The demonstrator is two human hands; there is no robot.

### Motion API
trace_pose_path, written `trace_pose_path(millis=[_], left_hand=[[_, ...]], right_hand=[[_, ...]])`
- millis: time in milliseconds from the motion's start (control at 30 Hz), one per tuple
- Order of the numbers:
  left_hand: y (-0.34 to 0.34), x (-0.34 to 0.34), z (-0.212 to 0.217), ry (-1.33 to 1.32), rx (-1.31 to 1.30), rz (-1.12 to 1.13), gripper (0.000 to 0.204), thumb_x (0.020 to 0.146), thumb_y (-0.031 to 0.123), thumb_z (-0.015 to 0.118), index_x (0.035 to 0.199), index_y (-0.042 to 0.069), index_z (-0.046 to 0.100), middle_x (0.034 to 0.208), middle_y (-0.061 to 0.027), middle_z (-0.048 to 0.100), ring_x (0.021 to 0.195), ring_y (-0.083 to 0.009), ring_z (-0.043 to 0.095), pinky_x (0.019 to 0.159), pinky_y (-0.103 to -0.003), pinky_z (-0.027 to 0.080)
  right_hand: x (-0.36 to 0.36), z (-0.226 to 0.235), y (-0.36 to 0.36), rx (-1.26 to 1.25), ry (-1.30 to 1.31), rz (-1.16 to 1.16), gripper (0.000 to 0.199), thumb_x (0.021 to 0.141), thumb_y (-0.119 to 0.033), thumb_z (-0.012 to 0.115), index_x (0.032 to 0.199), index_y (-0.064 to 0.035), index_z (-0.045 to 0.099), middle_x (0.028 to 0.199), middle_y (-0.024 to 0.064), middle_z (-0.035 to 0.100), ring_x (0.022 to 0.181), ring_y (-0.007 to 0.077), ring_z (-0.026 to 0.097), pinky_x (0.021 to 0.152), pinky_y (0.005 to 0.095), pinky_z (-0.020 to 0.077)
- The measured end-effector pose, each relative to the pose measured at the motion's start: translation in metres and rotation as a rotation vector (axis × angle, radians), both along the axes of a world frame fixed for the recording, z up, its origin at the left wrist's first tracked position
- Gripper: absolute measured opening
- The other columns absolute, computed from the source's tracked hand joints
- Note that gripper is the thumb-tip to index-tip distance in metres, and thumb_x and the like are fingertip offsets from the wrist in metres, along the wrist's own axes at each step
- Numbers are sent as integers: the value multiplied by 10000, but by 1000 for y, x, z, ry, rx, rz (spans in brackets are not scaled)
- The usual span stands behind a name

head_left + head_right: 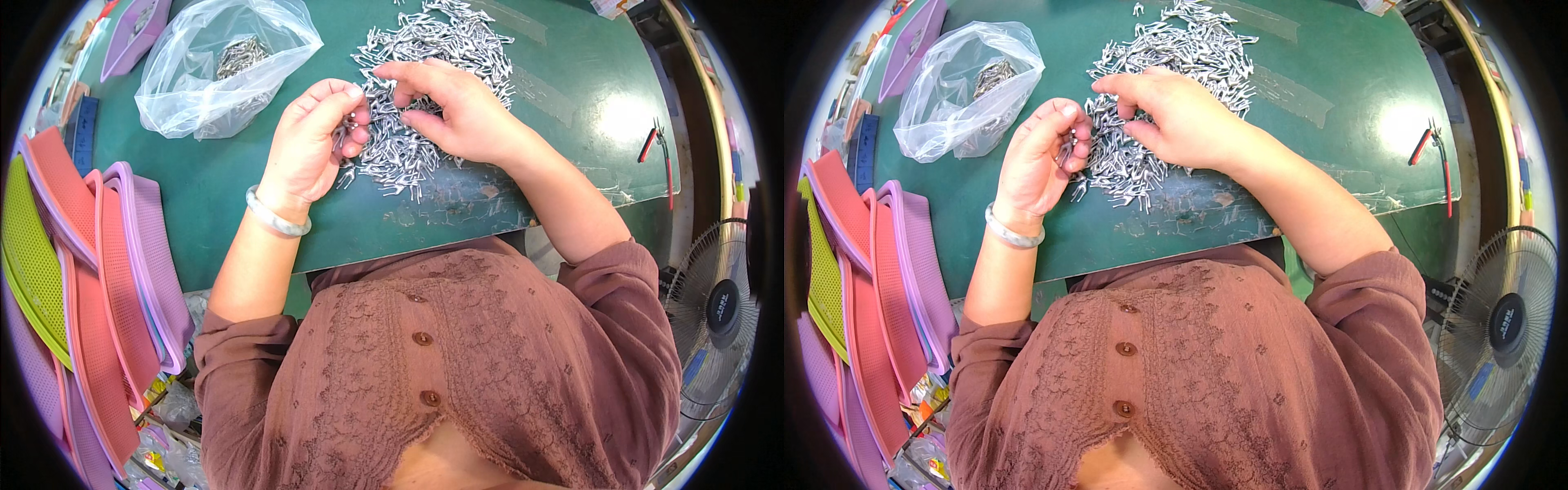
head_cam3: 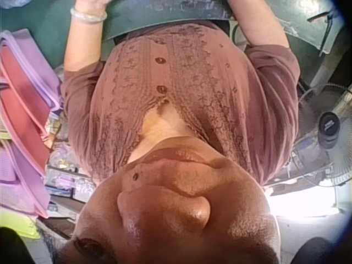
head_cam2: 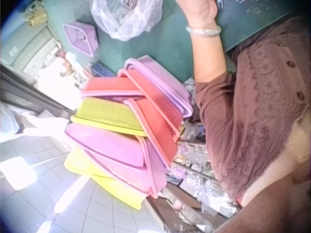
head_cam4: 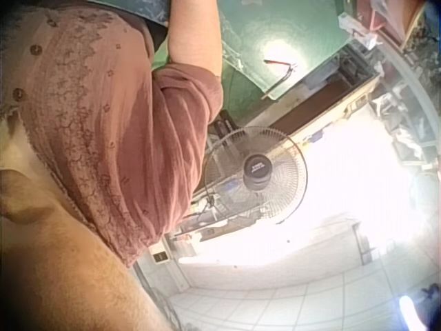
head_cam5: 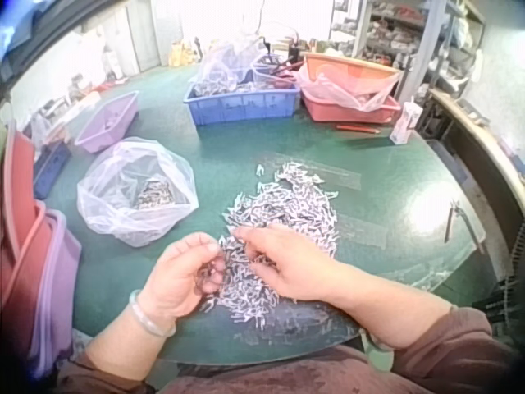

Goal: The person sits at a green workbench and assembles small metal fasteners by hand. They pick up individual components from a pile, connect them, and place the finished items into a clear plastic bag. The workspace includes a stack of colorful plastic trays and a fan in the background.

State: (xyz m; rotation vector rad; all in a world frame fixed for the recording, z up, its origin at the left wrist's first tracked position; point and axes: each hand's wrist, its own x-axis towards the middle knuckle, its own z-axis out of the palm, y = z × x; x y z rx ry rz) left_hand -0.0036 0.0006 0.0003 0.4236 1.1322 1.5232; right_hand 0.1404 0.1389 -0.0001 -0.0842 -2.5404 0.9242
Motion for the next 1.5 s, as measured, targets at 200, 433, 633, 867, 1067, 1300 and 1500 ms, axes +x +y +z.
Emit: trace_pose_path(millis=[200, 433, 633, 867, 1067, 1300, 1500], left_hand=[[0, 3, 2, 161, -80, 12, 85, 863, 121, 541, 904, 51, 567, 676, 22, 503, 515, -35, 424, 430, -151, 319], [0, 5, 3, 203, -104, 15, 97, 868, 102, 527, 928, 38, 570, 683, 27, 500, 524, -26, 417, 433, -146, 314], [0, 6, 3, 198, -108, 14, 100, 868, 95, 525, 934, 35, 570, 687, 29, 498, 531, -25, 413, 438, -147, 315], [0, 3, 0, 189, -78, -6, 114, 843, 122, 567, 926, 44, 575, 674, 21, 524, 518, -33, 450, 444, -145, 354], [1, 9, 6, 192, -121, -24, 98, 865, 101, 539, 936, 40, 565, 686, 20, 504, 519, -30, 425, 428, -144, 313], [0, 9, 3, 212, -85, -23, 69, 859, 113, 564, 879, 48, 574, 665, 19, 522, 520, -31, 441, 431, -146, 331], [0, 8, 0, 196, -47, -8, 84, 849, 113, 573, 888, 41, 588, 672, 9, 546, 536, -32, 475, 446, -148, 364]], right_hand=[[-5, -7, -1, 149, -20, -71, 468, 712, -5, 599, 1164, -93, 510, 735, 32, 564, 745, 220, 534, 691, 342, 444], [-5, -7, -3, 122, 15, -96, 450, 722, -14, 595, 1157, -91, 514, 724, 29, 560, 740, 220, 531, 688, 339, 440], [-8, -8, -3, 154, 30, -85, 450, 717, -26, 607, 1154, -83, 515, 733, 32, 566, 749, 228, 535, 689, 341, 443], [-7, -10, -2, 81, -1, -133, 463, 727, -3, 605, 1173, -68, 504, 721, 34, 569, 707, 194, 555, 693, 299, 452], [-4, -7, -1, -355, 49, -91, 406, 777, -14, 591, 1173, -40, 505, 728, 22, 592, 677, 99, 558, 652, 229, 450], [-1, -1, 0, -540, -41, -17, 436, 816, 7, 564, 1234, -24, 445, 789, -10, 574, 776, 56, 531, 739, 202, 420], [-1, 0, 2, -585, -48, -2, 452, 812, 9, 566, 1242, -9, 431, 790, -7, 576, 768, 55, 532, 734, 200, 421]])
